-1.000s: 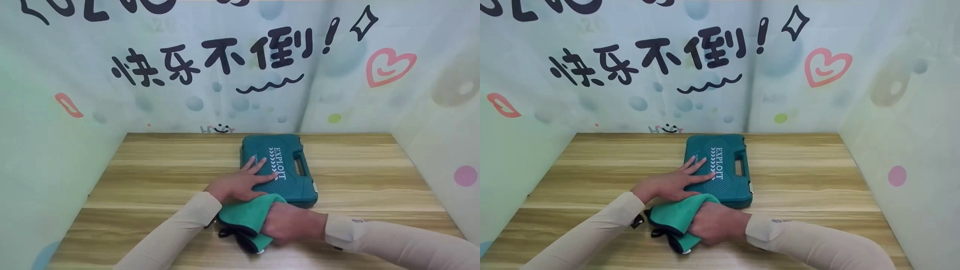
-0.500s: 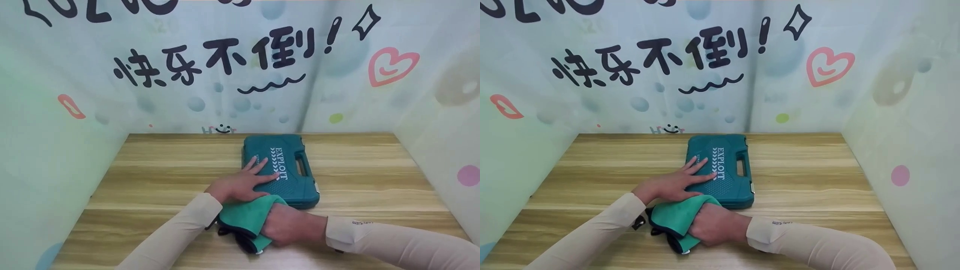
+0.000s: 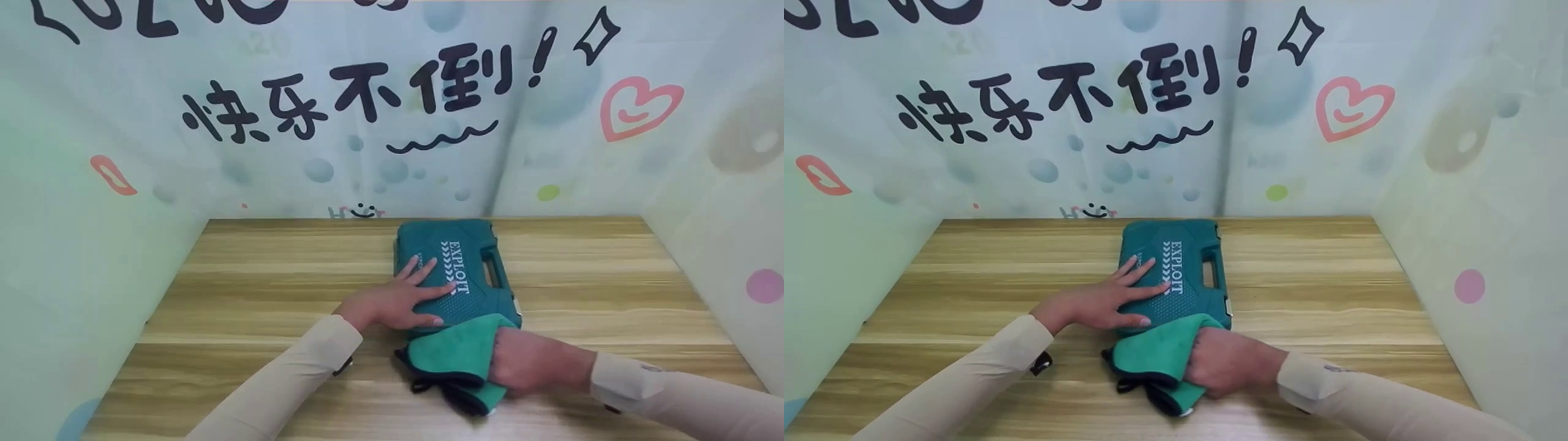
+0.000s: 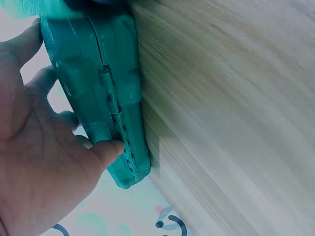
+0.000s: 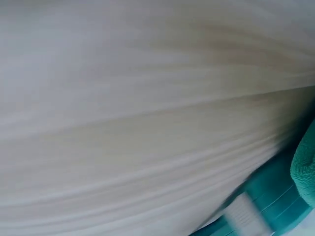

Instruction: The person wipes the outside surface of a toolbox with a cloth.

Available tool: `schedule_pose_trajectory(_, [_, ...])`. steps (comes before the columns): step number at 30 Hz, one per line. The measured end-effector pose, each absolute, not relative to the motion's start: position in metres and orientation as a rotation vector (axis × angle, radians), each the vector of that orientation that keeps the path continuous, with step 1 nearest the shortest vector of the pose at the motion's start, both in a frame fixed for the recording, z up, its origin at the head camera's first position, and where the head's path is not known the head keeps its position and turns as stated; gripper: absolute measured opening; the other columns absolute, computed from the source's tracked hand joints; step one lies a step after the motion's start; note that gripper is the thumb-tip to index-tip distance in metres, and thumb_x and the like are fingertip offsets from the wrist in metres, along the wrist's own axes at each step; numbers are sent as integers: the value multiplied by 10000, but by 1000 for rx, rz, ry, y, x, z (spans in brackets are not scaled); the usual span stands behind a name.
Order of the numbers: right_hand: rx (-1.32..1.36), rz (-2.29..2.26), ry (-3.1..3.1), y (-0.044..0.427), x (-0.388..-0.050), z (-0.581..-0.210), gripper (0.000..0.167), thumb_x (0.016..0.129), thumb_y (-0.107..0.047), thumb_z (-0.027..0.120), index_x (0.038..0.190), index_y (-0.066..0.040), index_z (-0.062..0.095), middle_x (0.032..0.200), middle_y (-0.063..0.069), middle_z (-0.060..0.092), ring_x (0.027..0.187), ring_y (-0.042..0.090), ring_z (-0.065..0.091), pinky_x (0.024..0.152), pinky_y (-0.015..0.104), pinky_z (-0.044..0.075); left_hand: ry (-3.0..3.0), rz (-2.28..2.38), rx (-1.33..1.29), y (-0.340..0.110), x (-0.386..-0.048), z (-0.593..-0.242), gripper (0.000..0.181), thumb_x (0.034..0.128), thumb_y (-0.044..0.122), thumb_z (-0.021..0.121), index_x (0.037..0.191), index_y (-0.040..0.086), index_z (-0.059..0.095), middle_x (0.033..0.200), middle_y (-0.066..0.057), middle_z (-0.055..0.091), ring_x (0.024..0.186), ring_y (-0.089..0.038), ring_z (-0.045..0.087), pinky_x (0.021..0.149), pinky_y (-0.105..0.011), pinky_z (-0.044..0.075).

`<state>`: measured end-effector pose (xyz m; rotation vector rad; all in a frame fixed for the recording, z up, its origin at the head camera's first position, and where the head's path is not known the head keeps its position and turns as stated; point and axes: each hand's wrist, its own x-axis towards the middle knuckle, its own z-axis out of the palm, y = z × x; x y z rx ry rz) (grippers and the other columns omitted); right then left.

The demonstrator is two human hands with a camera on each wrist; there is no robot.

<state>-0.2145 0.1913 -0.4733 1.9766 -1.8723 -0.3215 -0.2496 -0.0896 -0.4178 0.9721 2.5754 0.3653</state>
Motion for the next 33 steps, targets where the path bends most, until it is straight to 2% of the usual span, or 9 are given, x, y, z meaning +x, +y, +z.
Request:
schedule_pose_trajectory(4, [1998,-279,-1817,220,-219,-473,120,685,-261,682,751,-190,611,769,-78,596,700,102,487,676,299,435,2567,363,965,-90,-249,-417,688,1019,555,521,1619,391,226,1690,-51,-106,1498,-359,-184,1159,-575,194])
schedule_pose_trajectory(9, [2005,-242,-1821,247,-224,-472,149,707,-275,670,798,-166,626,812,-57,606,737,111,512,700,306,439,2568,373,960,-91,-248,-417,691,1013,573,515,1616,405,223,1691,-37,-109,1499,-352,-184,1145,-589,221])
schedule_pose_trajectory(12, [1998,-224,-1856,259,-223,-472,156,720,-279,682,803,-161,623,814,-53,612,728,111,514,682,310,435,2563,377,961,-90,-248,-417,693,1011,575,517,1616,407,223,1690,-35,-112,1498,-352,-188,1144,-588,226])
schedule_pose_trajectory(18, [1995,-169,-1956,273,-223,-470,177,747,-271,736,836,-147,646,859,-31,649,771,124,550,729,325,447,2567,365,937,-89,-249,-417,696,1005,586,519,1612,424,219,1690,-24,-119,1501,-335,-190,1146,-594,214])
schedule_pose_trajectory(20, [1994,-164,-1951,275,-223,-471,159,767,-269,719,833,-148,639,858,-32,646,770,127,545,727,324,442,2572,357,927,-89,-249,-417,697,1002,595,517,1609,436,214,1690,-17,-121,1501,-327,-193,1145,-597,211])
schedule_pose_trajectory(23, [1992,-147,-1909,276,-223,-472,102,859,-241,627,856,-142,648,887,-34,652,807,128,558,749,328,442,2569,358,930,-88,-248,-417,697,1003,594,516,1609,437,210,1689,-14,-122,1499,-324,-199,1149,-586,214])
schedule_pose_trajectory(28, [1980,-127,-1848,272,-220,-473,235,970,-264,500,946,-133,694,962,-37,665,894,135,587,799,340,448,2560,366,946,-88,-247,-416,707,1001,592,521,1614,422,211,1691,-27,-114,1500,-331,-194,1153,-580,212])
schedule_pose_trajectory(30, [1964,-143,-1839,268,-219,-474,217,939,-289,529,913,-140,685,941,-38,662,880,138,590,784,343,453,2563,361,936,-88,-248,-415,710,996,603,519,1611,433,207,1690,-17,-120,1500,-326,-195,1147,-588,219])
schedule_pose_trajectory(33, [1945,-152,-1889,260,-216,-475,193,879,-293,613,948,-125,681,977,-18,669,912,157,601,811,354,466,2563,354,929,-88,-249,-416,710,993,615,511,1608,443,201,1688,-6,-132,1498,-317,-205,1144,-592,225])
